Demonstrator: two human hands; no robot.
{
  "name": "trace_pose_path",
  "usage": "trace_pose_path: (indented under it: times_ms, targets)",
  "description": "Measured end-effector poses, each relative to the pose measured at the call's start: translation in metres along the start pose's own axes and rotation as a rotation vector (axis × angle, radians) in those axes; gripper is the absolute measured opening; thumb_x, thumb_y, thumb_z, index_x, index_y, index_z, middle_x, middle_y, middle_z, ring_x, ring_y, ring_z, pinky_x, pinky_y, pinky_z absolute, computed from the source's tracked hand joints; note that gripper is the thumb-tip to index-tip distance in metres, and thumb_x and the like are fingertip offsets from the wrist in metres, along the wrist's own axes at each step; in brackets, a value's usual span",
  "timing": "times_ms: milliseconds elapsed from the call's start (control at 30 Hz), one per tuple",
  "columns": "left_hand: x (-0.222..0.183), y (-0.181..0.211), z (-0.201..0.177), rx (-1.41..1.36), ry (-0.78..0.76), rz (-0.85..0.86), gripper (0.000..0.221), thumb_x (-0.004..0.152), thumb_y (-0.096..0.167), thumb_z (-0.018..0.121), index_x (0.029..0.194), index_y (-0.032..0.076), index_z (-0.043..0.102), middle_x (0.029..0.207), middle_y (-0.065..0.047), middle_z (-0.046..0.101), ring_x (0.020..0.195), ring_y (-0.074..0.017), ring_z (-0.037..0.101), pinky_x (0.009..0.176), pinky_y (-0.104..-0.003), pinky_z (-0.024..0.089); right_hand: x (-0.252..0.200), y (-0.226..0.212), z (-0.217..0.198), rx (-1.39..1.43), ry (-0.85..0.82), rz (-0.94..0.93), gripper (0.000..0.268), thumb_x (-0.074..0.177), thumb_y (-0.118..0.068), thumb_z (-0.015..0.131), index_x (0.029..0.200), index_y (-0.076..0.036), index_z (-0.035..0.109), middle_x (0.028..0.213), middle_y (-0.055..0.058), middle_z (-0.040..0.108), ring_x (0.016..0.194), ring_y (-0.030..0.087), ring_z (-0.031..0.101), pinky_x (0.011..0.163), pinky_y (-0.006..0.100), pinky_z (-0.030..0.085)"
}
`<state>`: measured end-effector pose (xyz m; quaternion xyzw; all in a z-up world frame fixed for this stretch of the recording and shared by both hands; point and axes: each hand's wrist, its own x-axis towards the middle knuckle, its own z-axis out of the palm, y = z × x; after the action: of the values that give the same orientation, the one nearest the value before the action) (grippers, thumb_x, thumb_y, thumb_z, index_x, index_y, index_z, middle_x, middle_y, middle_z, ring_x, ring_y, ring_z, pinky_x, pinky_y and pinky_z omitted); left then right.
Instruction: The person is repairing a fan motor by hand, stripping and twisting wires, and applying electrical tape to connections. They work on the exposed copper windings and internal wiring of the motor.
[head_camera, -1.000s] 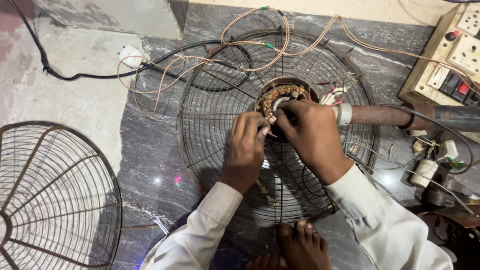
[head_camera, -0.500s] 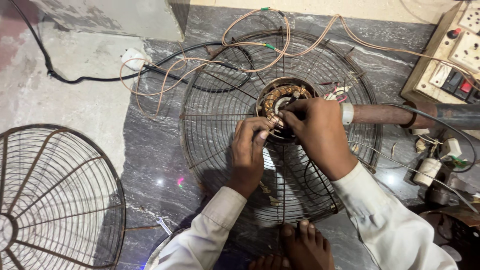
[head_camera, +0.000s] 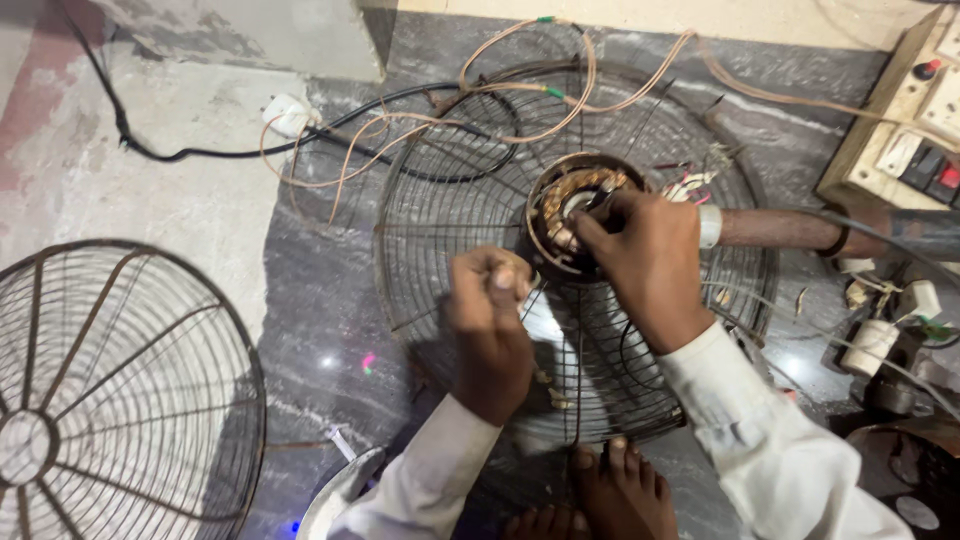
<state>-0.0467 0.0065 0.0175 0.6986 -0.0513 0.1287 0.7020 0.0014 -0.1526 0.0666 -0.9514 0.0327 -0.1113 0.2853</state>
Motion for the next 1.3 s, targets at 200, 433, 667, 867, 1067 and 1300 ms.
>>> trace_pose_path:
  times_ms: [200,433,667,867,1067,1300]
  targets:
    - [0.012,0.007,-0.041,0.142,0.047,-0.040,0.017,0.107,0.020,0.051,0.108,0.004,0.058,0.097,-0.009,0.068,0.086,-0.0161,0.065,0.074,-0.032,0.057,-0.022,0.001,-0.022,0.323,-0.092,0.019,0.022,0.097,-0.015,0.068,0.111,0.001,0.074,0.086,0.012,0.077,0.070,0.018,0.076,0.064,0.030,0.059]
    - [0.018,-0.022,-0.105,1.040,0.122,0.024,0.012,0.099,0.013,0.064,0.103,0.001,0.062,0.104,-0.017,0.063,0.100,-0.0278,0.058,0.090,-0.043,0.046,-0.085,0.031,-0.047,0.346,-0.162,0.283,0.021,0.094,-0.012,0.068,0.109,0.000,0.076,0.088,0.011,0.080,0.072,0.015,0.077,0.067,0.029,0.061]
    - [0.021,-0.023,-0.125,1.065,0.245,0.112,0.033,0.084,0.000,0.064,0.114,-0.007,0.054,0.120,-0.026,0.051,0.114,-0.0371,0.054,0.098,-0.049,0.043,-0.153,0.039,-0.021,0.249,-0.720,0.207,0.024,0.076,-0.012,0.077,0.099,-0.011,0.081,0.085,0.005,0.085,0.077,0.017,0.079,0.070,0.029,0.064]
    - [0.031,-0.015,-0.066,0.754,-0.121,0.315,0.020,0.095,0.009,0.062,0.113,-0.001,0.065,0.117,-0.019,0.065,0.112,-0.0364,0.056,0.100,-0.050,0.043,-0.212,0.029,0.069,-0.006,-0.733,-0.714,0.042,0.090,-0.009,0.060,0.131,-0.008,0.067,0.124,0.015,0.067,0.103,0.030,0.071,0.082,0.036,0.060]
    - [0.046,0.013,-0.003,0.590,-0.594,0.594,0.029,0.097,0.018,0.069,0.121,0.002,0.066,0.120,-0.015,0.068,0.119,-0.0311,0.062,0.106,-0.043,0.045,-0.238,0.037,0.087,-0.304,-0.865,-0.719,0.024,0.096,-0.013,0.053,0.116,-0.007,0.064,0.114,0.012,0.064,0.094,0.032,0.069,0.068,0.048,0.059]
    - [0.055,0.016,0.039,0.666,-0.529,0.539,0.031,0.093,0.023,0.071,0.110,-0.002,0.065,0.103,-0.015,0.067,0.101,-0.0311,0.059,0.090,-0.047,0.041,-0.233,0.026,0.094,-0.234,-0.806,-0.749,0.018,0.099,-0.018,0.053,0.104,-0.005,0.065,0.100,0.011,0.066,0.087,0.029,0.070,0.062,0.051,0.059]
